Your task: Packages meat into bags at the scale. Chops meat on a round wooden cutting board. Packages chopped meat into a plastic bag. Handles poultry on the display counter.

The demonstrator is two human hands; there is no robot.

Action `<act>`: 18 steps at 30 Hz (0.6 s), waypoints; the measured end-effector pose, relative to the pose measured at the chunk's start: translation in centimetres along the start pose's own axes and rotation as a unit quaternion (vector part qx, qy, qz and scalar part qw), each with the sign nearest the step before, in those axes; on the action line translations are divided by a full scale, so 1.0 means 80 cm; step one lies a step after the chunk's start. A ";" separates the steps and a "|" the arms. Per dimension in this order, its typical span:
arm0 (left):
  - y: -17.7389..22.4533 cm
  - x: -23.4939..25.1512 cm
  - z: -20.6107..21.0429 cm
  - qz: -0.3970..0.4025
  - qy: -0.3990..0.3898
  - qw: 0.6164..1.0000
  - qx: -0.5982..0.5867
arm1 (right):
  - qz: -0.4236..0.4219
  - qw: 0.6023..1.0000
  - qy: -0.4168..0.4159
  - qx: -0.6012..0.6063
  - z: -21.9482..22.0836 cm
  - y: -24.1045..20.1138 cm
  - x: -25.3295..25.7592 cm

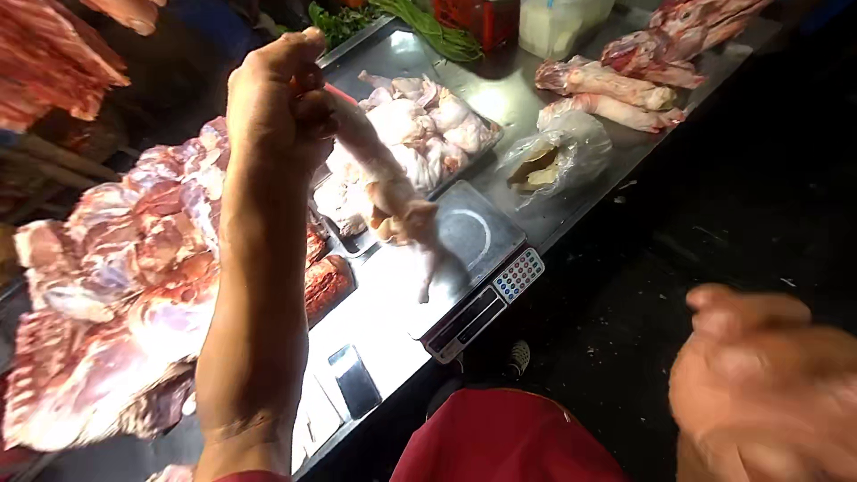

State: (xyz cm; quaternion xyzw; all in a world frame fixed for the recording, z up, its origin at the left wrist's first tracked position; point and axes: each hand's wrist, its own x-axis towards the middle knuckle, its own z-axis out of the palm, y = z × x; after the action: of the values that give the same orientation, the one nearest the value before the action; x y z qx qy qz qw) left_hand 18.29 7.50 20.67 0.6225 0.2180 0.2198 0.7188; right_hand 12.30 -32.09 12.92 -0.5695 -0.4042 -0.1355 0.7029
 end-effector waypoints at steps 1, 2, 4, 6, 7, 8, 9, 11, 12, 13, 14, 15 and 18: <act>0.006 -0.009 0.005 0.001 -0.014 1.000 0.010 | 0.023 0.999 -0.005 -0.030 -0.026 0.024 -0.011; 0.013 -0.018 0.008 -0.001 -0.028 0.999 0.021 | 0.046 0.997 -0.006 -0.055 -0.051 0.049 -0.026; 0.026 -0.034 0.012 -0.012 -0.071 0.996 0.053 | 0.117 0.988 0.002 -0.102 -0.095 0.096 -0.068; 0.036 -0.045 0.020 -0.023 -0.130 0.986 0.105 | 0.228 0.961 0.009 -0.159 -0.137 0.132 -0.123; 0.039 -0.050 0.025 -0.026 -0.165 0.977 0.135 | 0.289 0.938 0.011 -0.192 -0.155 0.147 -0.151; 0.039 -0.054 0.031 -0.029 -0.197 0.966 0.168 | 0.351 0.909 0.005 -0.225 -0.172 0.160 -0.178; 0.038 -0.058 0.037 -0.031 -0.223 0.952 0.207 | 0.409 0.877 -0.008 -0.251 -0.187 0.173 -0.202; 0.030 -0.070 0.047 -0.043 -0.266 0.918 0.292 | 0.502 0.817 -0.036 -0.281 -0.210 0.197 -0.246; 0.017 -0.076 0.049 -0.050 -0.289 0.898 0.328 | 0.538 0.788 -0.053 -0.293 -0.219 0.207 -0.265; -0.003 -0.081 0.048 -0.056 -0.312 0.878 0.357 | 0.564 0.765 -0.072 -0.303 -0.226 0.214 -0.282; -0.030 -0.088 0.046 -0.067 -0.336 0.858 0.383 | 0.583 0.746 -0.091 -0.308 -0.231 0.217 -0.297; -0.063 -0.097 0.042 -0.085 -0.361 0.841 0.394 | 0.598 0.733 -0.108 -0.306 -0.235 0.217 -0.307; -0.163 -0.137 0.035 -0.100 -0.403 0.826 0.381 | 0.633 0.705 -0.155 -0.279 -0.228 0.218 -0.310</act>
State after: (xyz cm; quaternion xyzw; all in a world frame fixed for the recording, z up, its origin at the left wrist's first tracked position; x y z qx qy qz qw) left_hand 11.64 -2.86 8.59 0.8546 0.0368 -0.2240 0.4670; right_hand 15.40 -49.87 -17.52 -0.8745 0.0049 0.3250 0.3599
